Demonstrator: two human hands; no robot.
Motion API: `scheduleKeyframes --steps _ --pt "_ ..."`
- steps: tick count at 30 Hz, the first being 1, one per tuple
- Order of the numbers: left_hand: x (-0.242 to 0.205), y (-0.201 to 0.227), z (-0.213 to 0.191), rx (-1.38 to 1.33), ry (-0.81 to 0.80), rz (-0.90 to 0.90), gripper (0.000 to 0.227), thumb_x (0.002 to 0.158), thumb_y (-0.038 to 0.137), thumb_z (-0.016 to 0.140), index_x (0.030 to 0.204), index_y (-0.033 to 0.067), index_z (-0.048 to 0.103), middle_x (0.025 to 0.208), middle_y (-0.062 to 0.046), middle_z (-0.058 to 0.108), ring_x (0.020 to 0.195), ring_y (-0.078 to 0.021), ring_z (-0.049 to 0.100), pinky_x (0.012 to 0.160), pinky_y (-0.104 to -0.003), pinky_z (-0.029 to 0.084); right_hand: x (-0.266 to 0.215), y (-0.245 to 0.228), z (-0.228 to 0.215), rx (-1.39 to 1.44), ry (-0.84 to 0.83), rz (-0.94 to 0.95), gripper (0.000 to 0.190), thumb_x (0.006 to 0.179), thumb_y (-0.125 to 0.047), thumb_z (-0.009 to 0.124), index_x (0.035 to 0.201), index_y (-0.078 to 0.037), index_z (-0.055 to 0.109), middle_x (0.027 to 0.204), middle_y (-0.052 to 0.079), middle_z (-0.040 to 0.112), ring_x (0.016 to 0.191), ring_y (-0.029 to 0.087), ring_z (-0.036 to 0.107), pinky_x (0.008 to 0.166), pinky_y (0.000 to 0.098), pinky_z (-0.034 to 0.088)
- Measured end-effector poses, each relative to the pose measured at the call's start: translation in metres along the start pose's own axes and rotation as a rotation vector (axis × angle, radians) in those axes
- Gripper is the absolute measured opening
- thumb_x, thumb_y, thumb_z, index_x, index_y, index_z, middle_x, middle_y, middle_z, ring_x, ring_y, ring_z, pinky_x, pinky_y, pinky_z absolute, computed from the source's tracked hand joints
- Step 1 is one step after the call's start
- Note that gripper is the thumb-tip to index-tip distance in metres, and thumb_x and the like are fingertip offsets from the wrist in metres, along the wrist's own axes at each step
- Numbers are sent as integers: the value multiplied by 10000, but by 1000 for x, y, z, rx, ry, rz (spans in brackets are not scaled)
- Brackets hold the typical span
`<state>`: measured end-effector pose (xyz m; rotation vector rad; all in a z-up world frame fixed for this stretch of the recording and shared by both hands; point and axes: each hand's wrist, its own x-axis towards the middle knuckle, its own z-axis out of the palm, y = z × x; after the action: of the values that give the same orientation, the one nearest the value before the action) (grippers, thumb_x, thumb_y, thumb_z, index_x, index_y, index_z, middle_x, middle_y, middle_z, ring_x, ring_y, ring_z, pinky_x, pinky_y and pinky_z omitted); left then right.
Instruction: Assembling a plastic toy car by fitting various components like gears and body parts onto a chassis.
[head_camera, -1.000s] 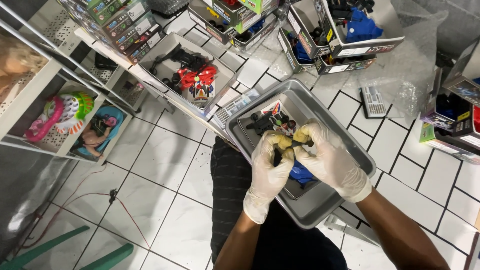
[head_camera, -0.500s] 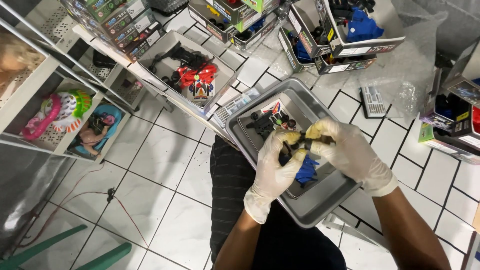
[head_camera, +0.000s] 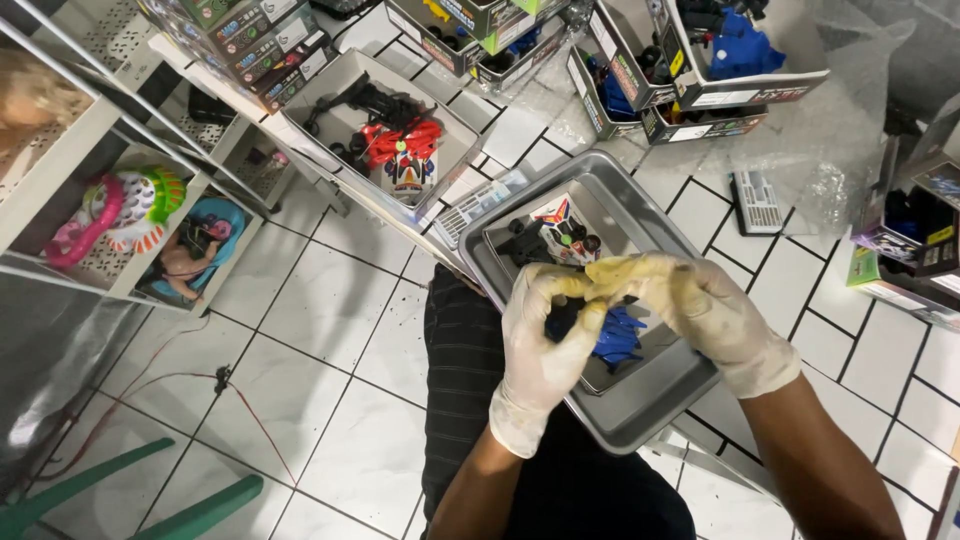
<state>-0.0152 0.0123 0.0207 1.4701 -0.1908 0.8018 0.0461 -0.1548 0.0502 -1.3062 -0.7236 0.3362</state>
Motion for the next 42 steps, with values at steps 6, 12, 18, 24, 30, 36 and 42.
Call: scheduleKeyframes --steps 6,12,18,24,30,36,42 --pt "4 11 -4 1 108 123 199 906 199 752 930 24 661 853 -130 598 755 -303 609 691 -374 519 -7 28 -17 122 -210 86 1010 950 -849 198 1419 -40 580 1434 295 574 1313 440 532 1092 642 358" --pt "13 -4 -30 -69 11 160 156 975 163 633 919 64 739 908 -133 688 893 -353 711 824 -446 568 23 -30 11 -1042 61 237 541 912 -340 574 1350 -22 595 1404 207 489 1227 374 561 1000 519 524" --pt "20 -25 -55 56 69 56 257 1035 223 550 980 -4 657 922 -176 703 894 -338 690 833 -436 541 15 39 8 -1561 -405 711 744 917 -629 615 1520 -223 458 1353 229 615 1273 399 603 1066 566 514" --pt "16 -37 -52 492 -18 126 201 1007 208 616 1122 45 638 1024 -149 639 997 -371 635 888 -476 516 6 39 -5 -1341 -232 498 564 865 -541 731 1288 -186 617 1120 85 742 1075 277 734 928 445 605" --pt "11 -40 -46 514 -7 -1 157 995 240 638 1045 90 632 879 -93 602 832 -313 638 789 -406 535 4 11 -6 -1249 -32 186 295 905 -288 761 1100 -84 673 1063 201 696 953 397 734 803 508 632" --pt "9 -28 -38 169 -160 -321 275 1024 301 552 1172 87 639 731 -102 721 644 -267 691 640 -368 557 -1 15 -11 -1186 99 -116 140 892 -187 817 980 -130 725 1047 48 665 1005 247 713 818 355 602" --pt "7 -31 -26 -377 -11 -698 444 958 215 635 1365 49 569 917 -77 711 783 -111 633 690 -249 564 -5 9 0 -1123 -14 -362 123 874 -98 782 990 -70 751 1066 129 646 973 289 725 762 386 637"
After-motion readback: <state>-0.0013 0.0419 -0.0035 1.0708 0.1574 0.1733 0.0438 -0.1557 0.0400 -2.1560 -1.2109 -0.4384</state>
